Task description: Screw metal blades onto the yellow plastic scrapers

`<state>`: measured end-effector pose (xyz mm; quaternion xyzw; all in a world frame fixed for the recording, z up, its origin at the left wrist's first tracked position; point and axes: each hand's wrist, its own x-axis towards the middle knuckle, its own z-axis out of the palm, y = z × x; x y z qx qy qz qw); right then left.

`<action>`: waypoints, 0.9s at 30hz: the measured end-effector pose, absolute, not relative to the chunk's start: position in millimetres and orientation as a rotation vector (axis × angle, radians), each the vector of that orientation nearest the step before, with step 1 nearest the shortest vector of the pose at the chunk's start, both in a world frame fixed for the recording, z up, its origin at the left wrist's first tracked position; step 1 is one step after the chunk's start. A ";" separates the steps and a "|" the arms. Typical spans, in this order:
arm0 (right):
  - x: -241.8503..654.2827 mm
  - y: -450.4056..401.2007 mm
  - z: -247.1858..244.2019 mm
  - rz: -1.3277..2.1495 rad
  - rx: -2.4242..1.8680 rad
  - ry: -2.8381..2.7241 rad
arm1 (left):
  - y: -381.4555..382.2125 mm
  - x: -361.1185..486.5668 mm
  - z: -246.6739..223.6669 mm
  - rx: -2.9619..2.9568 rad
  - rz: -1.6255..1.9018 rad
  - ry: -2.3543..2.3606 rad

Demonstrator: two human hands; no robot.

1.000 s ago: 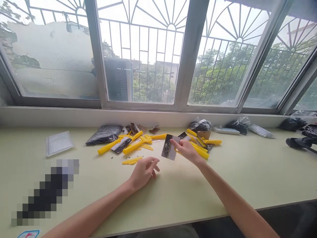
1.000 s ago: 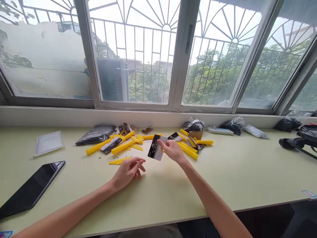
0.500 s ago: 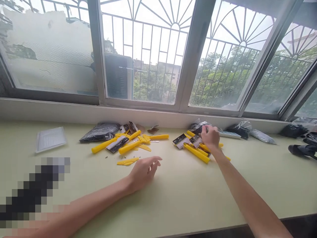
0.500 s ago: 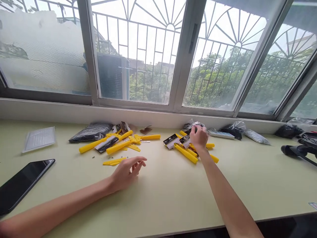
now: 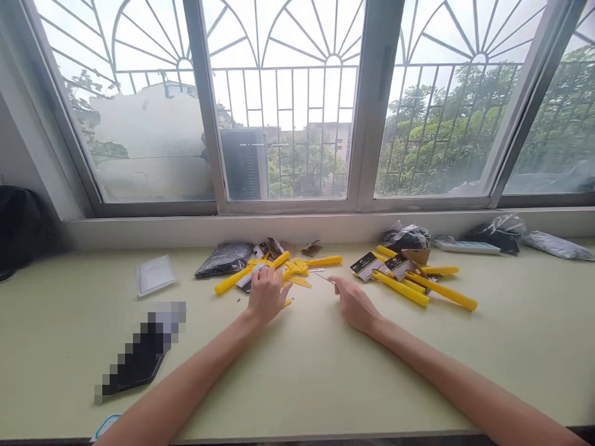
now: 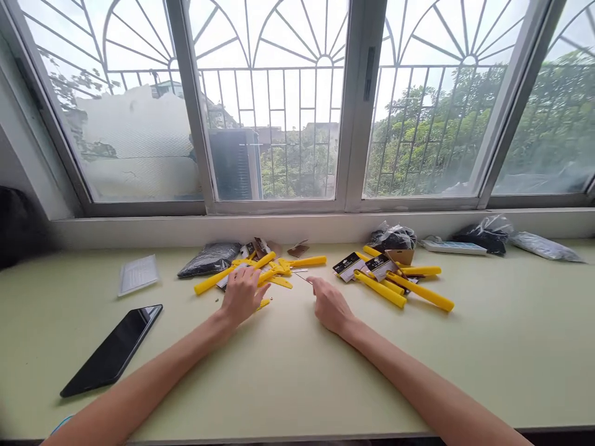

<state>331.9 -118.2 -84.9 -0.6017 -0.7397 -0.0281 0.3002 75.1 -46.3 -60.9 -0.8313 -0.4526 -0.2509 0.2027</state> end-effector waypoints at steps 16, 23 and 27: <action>337.4 -117.1 -75.4 0.444 -1.487 -1.357 | -17.9 72.6 -57.7 -2.418 -1.018 -1.550; 319.9 -117.7 -69.1 0.728 -1.150 -1.268 | -52.5 89.4 -45.3 -2.690 -2.148 -1.935; 298.9 -124.7 -62.5 0.881 -1.082 -1.104 | -107.3 126.3 -51.4 -3.035 -2.883 -2.000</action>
